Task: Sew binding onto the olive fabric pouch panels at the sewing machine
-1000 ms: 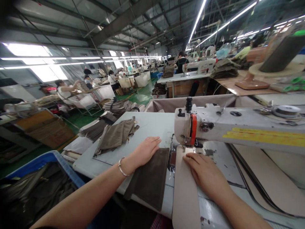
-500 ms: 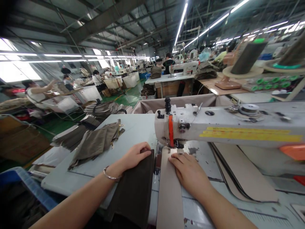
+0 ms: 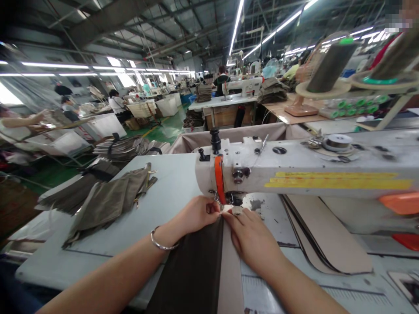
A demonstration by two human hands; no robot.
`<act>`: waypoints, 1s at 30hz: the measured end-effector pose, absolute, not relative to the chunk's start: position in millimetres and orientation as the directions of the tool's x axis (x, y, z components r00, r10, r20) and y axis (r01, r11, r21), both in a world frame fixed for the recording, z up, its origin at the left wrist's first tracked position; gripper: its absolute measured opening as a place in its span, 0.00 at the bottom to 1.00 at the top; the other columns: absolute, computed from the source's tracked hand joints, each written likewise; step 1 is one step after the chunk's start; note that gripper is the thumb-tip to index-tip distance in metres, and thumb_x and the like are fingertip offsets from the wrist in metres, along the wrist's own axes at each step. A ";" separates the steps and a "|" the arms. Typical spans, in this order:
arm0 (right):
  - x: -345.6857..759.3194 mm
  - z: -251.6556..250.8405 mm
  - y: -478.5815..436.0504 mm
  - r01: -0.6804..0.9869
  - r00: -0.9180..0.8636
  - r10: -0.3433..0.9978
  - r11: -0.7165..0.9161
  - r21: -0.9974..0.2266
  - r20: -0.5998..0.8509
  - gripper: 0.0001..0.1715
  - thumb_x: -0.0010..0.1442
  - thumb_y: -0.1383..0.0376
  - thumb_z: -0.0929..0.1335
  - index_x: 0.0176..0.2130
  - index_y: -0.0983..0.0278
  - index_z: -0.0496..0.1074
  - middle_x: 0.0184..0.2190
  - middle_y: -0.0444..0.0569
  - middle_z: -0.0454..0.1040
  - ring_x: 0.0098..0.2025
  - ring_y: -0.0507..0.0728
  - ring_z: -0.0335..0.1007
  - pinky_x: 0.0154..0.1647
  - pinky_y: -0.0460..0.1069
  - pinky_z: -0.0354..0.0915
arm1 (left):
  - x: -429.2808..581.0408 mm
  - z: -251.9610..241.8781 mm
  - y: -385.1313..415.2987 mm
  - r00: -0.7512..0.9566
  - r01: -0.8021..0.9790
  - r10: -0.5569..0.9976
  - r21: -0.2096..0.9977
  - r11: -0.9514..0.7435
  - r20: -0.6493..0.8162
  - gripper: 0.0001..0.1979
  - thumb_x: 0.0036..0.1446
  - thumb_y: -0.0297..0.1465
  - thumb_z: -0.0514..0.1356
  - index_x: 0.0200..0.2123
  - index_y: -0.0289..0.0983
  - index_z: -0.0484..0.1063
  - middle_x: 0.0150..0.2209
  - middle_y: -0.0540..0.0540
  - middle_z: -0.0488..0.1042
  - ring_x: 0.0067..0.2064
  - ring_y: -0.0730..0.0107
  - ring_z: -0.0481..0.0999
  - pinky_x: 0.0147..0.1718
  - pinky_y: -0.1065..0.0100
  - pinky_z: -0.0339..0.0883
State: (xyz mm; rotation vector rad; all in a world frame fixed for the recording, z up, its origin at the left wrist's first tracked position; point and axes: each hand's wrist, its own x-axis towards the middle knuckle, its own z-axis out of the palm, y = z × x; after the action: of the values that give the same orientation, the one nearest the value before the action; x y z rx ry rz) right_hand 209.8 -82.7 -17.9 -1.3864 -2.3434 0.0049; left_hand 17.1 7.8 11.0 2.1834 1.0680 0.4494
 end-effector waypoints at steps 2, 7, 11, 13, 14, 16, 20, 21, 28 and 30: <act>209.6 -17.8 -82.6 0.837 -0.417 0.842 0.503 -0.216 0.342 0.29 0.62 0.72 0.61 0.61 0.62 0.59 0.55 0.54 0.66 0.52 0.62 0.63 0.52 0.59 0.61 | 16.4 13.9 8.8 0.618 0.567 0.786 0.702 -0.432 -0.015 0.04 0.51 0.29 0.60 0.28 0.35 0.74 0.25 0.51 0.74 0.27 0.72 0.70 0.25 0.73 0.58; 209.4 -19.1 -82.1 0.839 -0.418 0.837 0.505 -0.204 0.353 0.27 0.62 0.71 0.61 0.61 0.64 0.60 0.56 0.55 0.67 0.53 0.63 0.63 0.53 0.61 0.62 | 20.1 19.6 8.5 0.566 0.603 0.824 0.672 -0.430 0.021 0.05 0.53 0.27 0.58 0.28 0.35 0.75 0.26 0.48 0.76 0.29 0.69 0.72 0.27 0.72 0.59; 209.5 -19.8 -81.9 0.845 -0.420 0.828 0.506 -0.172 0.372 0.28 0.62 0.71 0.61 0.61 0.65 0.61 0.55 0.57 0.68 0.53 0.64 0.65 0.51 0.61 0.63 | 25.0 19.2 6.5 0.543 0.614 0.838 0.651 -0.446 0.062 0.06 0.55 0.27 0.58 0.29 0.35 0.75 0.26 0.47 0.76 0.29 0.68 0.73 0.27 0.71 0.60; 209.6 -19.8 -82.0 0.848 -0.423 0.829 0.504 -0.164 0.365 0.28 0.63 0.71 0.61 0.62 0.65 0.60 0.55 0.57 0.68 0.54 0.64 0.64 0.52 0.62 0.63 | 25.9 18.8 5.9 0.537 0.616 0.839 0.638 -0.462 0.089 0.06 0.55 0.27 0.58 0.29 0.34 0.75 0.27 0.46 0.76 0.29 0.68 0.73 0.27 0.71 0.59; 209.7 -19.8 -82.0 0.848 -0.424 0.831 0.503 -0.164 0.359 0.28 0.63 0.71 0.61 0.62 0.65 0.60 0.55 0.57 0.68 0.54 0.64 0.64 0.52 0.62 0.63 | 25.9 18.8 5.8 0.535 0.616 0.838 0.632 -0.471 0.104 0.06 0.55 0.26 0.57 0.29 0.34 0.75 0.27 0.46 0.76 0.29 0.68 0.73 0.28 0.71 0.60; 210.0 -19.9 -82.1 0.847 -0.425 0.835 0.503 -0.172 0.348 0.29 0.62 0.71 0.61 0.62 0.65 0.59 0.57 0.56 0.66 0.55 0.64 0.63 0.54 0.61 0.62 | 25.6 19.2 6.0 0.537 0.616 0.834 0.618 -0.489 0.125 0.06 0.55 0.26 0.57 0.29 0.34 0.75 0.28 0.46 0.77 0.30 0.67 0.73 0.28 0.71 0.60; 210.1 -21.1 -81.9 0.851 -0.422 0.844 0.495 -0.176 0.331 0.30 0.62 0.70 0.62 0.63 0.65 0.59 0.57 0.55 0.65 0.54 0.64 0.62 0.55 0.61 0.61 | 24.9 19.8 6.6 0.542 0.620 0.828 0.595 -0.511 0.147 0.06 0.55 0.25 0.57 0.29 0.34 0.74 0.28 0.46 0.76 0.30 0.67 0.73 0.28 0.71 0.59; 210.1 -21.4 -81.8 0.852 -0.423 0.844 0.494 -0.174 0.329 0.30 0.63 0.70 0.62 0.63 0.65 0.59 0.57 0.55 0.65 0.54 0.64 0.62 0.55 0.62 0.61 | 25.0 19.5 6.9 0.540 0.622 0.828 0.593 -0.511 0.148 0.06 0.55 0.25 0.57 0.29 0.34 0.74 0.28 0.46 0.76 0.30 0.67 0.73 0.28 0.71 0.59; 210.7 -20.8 -82.6 0.836 -0.430 0.821 0.519 -0.177 0.375 0.25 0.63 0.71 0.61 0.59 0.64 0.63 0.56 0.56 0.66 0.52 0.63 0.65 0.51 0.61 0.64 | 25.9 14.8 7.6 0.513 0.657 0.846 0.569 -0.495 0.143 0.07 0.59 0.27 0.57 0.30 0.34 0.74 0.31 0.44 0.76 0.33 0.64 0.74 0.32 0.68 0.64; 211.5 -20.9 -82.9 0.835 -0.432 0.821 0.521 -0.178 0.373 0.24 0.63 0.70 0.61 0.58 0.63 0.64 0.56 0.55 0.67 0.51 0.63 0.65 0.51 0.61 0.64 | 22.3 16.7 3.2 0.524 0.662 0.831 0.522 -0.537 0.190 0.06 0.59 0.27 0.57 0.31 0.35 0.74 0.34 0.43 0.76 0.38 0.62 0.75 0.37 0.65 0.67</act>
State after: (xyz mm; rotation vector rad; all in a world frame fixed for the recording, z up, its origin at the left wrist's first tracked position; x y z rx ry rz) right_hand 211.5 -82.9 -20.9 -1.3598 -2.3516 -0.0464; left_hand 22.3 3.2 16.7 2.3805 1.2289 0.5977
